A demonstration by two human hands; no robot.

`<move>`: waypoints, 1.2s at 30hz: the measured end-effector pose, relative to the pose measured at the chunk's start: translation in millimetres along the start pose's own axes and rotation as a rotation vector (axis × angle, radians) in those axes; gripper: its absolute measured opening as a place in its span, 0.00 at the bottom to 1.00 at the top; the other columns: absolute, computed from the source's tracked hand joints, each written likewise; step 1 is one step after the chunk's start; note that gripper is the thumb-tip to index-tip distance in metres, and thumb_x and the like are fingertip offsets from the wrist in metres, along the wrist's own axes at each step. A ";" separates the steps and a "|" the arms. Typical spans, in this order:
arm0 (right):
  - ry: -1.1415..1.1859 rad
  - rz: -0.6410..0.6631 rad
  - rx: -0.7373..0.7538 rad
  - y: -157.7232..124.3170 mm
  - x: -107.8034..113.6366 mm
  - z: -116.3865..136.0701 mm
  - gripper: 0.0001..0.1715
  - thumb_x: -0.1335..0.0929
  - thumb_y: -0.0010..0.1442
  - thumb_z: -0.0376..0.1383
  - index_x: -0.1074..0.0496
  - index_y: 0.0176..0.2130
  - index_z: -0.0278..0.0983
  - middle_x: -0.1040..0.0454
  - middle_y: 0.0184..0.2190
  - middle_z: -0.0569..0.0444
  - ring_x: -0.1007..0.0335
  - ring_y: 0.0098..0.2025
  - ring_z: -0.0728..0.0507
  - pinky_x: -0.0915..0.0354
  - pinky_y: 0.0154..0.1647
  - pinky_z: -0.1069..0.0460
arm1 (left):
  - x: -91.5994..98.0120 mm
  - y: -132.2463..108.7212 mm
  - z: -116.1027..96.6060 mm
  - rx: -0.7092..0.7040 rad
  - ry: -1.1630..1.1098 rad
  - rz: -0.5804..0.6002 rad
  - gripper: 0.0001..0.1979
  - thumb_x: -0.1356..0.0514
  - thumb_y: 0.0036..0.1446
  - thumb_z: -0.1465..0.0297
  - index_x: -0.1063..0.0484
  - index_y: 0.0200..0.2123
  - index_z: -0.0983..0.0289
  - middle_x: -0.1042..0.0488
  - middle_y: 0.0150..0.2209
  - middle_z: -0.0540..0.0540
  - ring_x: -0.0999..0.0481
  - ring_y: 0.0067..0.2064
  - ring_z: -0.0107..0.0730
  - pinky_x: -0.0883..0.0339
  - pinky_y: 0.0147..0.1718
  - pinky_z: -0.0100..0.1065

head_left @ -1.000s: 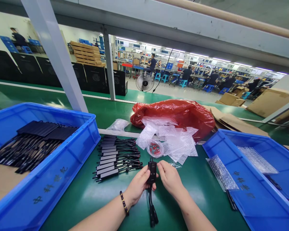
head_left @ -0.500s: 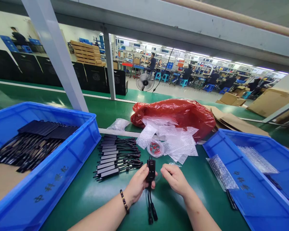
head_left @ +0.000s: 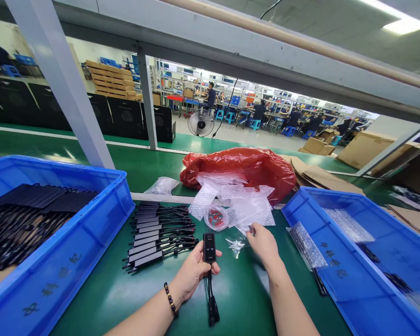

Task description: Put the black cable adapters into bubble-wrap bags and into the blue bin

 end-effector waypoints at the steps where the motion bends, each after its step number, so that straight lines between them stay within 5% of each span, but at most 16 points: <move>1: 0.012 -0.051 -0.014 2.0 2.1 -4.2 0.11 0.41 0.57 0.35 0.32 0.36 0.34 0.30 0.34 0.50 0.35 0.37 0.46 0.48 0.32 0.54 | -0.2 -0.2 -0.2 0.005 -0.003 -0.001 0.29 0.45 0.39 0.81 0.45 0.48 0.65 0.32 0.43 0.59 0.29 0.30 0.26 0.38 0.30 0.30; 14: -0.104 0.067 0.026 16.0 -31.3 -1.3 0.12 0.41 0.56 0.35 0.30 0.34 0.34 0.32 0.36 0.50 0.34 0.35 0.47 0.48 0.31 0.54 | 1.2 2.9 5.2 0.055 0.016 0.037 0.23 0.39 0.47 0.68 0.46 0.44 0.68 0.30 0.41 0.64 0.27 0.28 0.28 0.36 0.29 0.31; 21: 0.041 -0.244 0.029 13.9 -19.1 -8.3 0.10 0.40 0.55 0.33 0.30 0.33 0.35 0.32 0.33 0.52 0.36 0.34 0.50 0.48 0.31 0.56 | 0.1 1.2 4.6 0.055 0.017 0.041 0.24 0.38 0.46 0.66 0.47 0.42 0.67 0.28 0.33 0.58 0.27 0.27 0.28 0.37 0.28 0.30; 26: 0.151 -0.162 0.151 14.9 -22.2 -10.3 0.13 0.39 0.57 0.36 0.29 0.30 0.34 0.31 0.28 0.53 0.36 0.32 0.49 0.46 0.34 0.56 | -0.5 1.9 3.0 0.051 0.021 0.028 0.24 0.38 0.45 0.65 0.47 0.40 0.66 0.29 0.31 0.55 0.28 0.26 0.28 0.37 0.26 0.29; 30: 0.161 -0.263 0.041 17.4 -18.1 -20.0 0.14 0.40 0.56 0.31 0.28 0.38 0.35 0.30 0.36 0.53 0.36 0.38 0.49 0.45 0.37 0.56 | -0.4 2.6 3.6 0.052 0.029 0.032 0.24 0.38 0.45 0.65 0.47 0.40 0.66 0.29 0.31 0.55 0.28 0.26 0.28 0.38 0.26 0.29; 36: 0.001 -0.099 0.030 15.3 -14.7 -18.3 0.13 0.40 0.56 0.30 0.28 0.37 0.37 0.33 0.34 0.53 0.37 0.35 0.49 0.47 0.32 0.56 | 0.2 1.7 5.2 0.051 0.034 0.034 0.25 0.38 0.45 0.64 0.48 0.42 0.66 0.29 0.31 0.55 0.28 0.26 0.28 0.38 0.26 0.29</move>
Point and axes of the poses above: each hand's wrist, its own y-axis towards the middle knuckle, its own x-axis out of the back of the hand, z = x × y, the point moved 3 cm from there along y, towards the middle knuckle
